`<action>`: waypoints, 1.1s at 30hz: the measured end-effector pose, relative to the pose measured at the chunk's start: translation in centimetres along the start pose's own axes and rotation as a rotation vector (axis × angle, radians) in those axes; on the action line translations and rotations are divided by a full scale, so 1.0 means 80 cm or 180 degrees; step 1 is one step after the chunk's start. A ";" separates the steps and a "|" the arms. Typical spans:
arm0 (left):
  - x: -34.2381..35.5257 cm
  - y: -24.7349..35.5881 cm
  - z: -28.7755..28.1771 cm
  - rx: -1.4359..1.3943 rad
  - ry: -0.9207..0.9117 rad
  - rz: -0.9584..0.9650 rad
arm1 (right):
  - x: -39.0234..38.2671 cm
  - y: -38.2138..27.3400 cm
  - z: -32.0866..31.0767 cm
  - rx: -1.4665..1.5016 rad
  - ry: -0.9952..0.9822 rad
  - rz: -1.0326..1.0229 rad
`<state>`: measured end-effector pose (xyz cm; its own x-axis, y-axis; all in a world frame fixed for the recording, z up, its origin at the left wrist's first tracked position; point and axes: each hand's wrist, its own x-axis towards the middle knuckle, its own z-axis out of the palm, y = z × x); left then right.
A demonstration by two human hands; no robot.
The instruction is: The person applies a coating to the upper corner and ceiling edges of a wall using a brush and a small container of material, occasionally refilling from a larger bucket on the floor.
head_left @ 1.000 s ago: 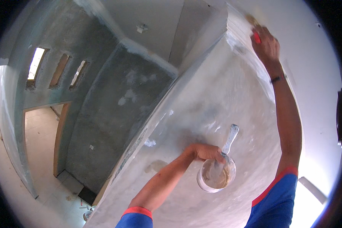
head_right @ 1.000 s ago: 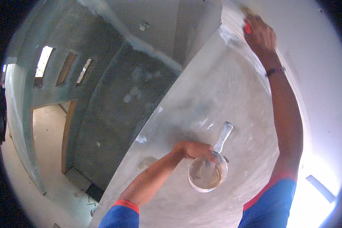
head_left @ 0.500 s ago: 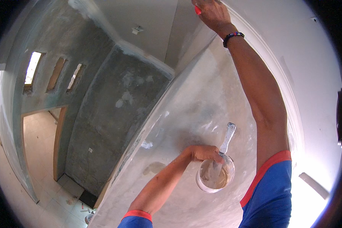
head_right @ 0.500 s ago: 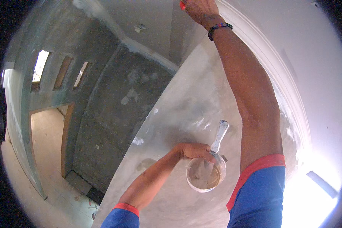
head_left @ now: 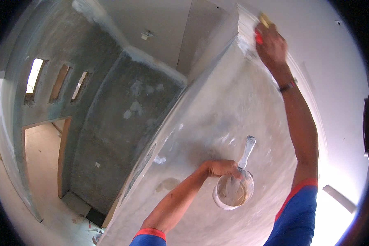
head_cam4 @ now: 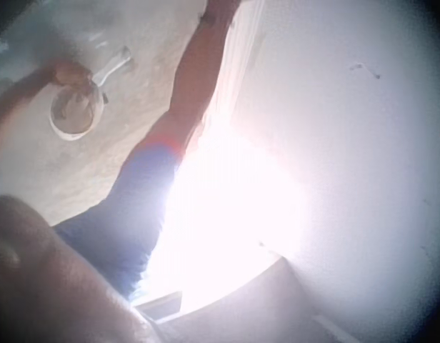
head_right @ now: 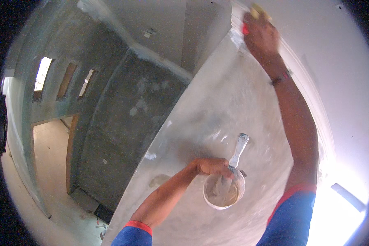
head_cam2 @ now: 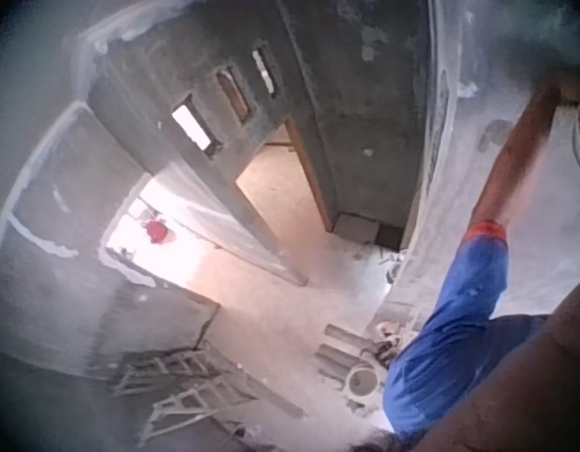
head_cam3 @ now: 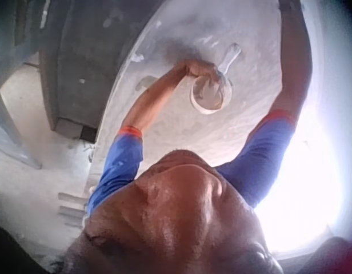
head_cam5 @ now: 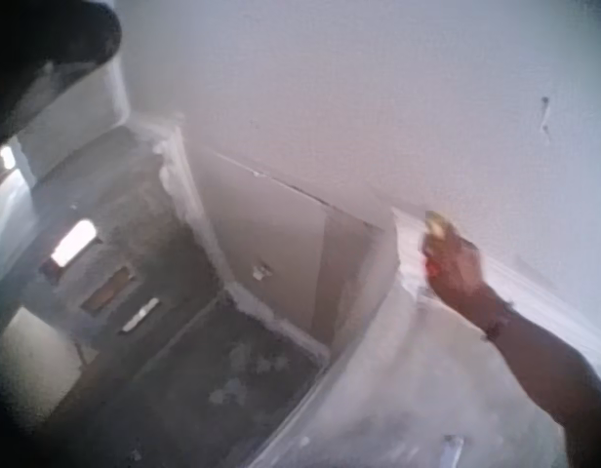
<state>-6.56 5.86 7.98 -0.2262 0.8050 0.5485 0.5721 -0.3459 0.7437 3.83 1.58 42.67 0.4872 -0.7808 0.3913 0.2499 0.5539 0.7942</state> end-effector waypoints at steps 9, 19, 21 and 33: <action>-0.015 0.023 0.011 -0.0013 0.0148 0.0017 | 0.100 -0.059 0.065 0.0617 0.0379 0.0038; -0.015 0.032 0.011 0.0360 0.0174 -0.0122 | -0.120 0.070 -0.057 0.0074 0.0006 0.0953; -0.018 0.038 0.013 0.0462 0.0260 -0.0101 | -0.128 0.057 -0.059 0.0560 0.0201 0.1105; -0.017 0.026 0.004 0.0664 0.0370 -0.0442 | -0.045 0.030 0.041 0.1909 0.0717 0.1853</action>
<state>-4.80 4.19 8.64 -0.3959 0.7728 0.4960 0.6765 -0.1198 0.7266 -0.10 4.80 44.72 0.5704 -0.3091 0.7610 -0.5438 0.5522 0.6320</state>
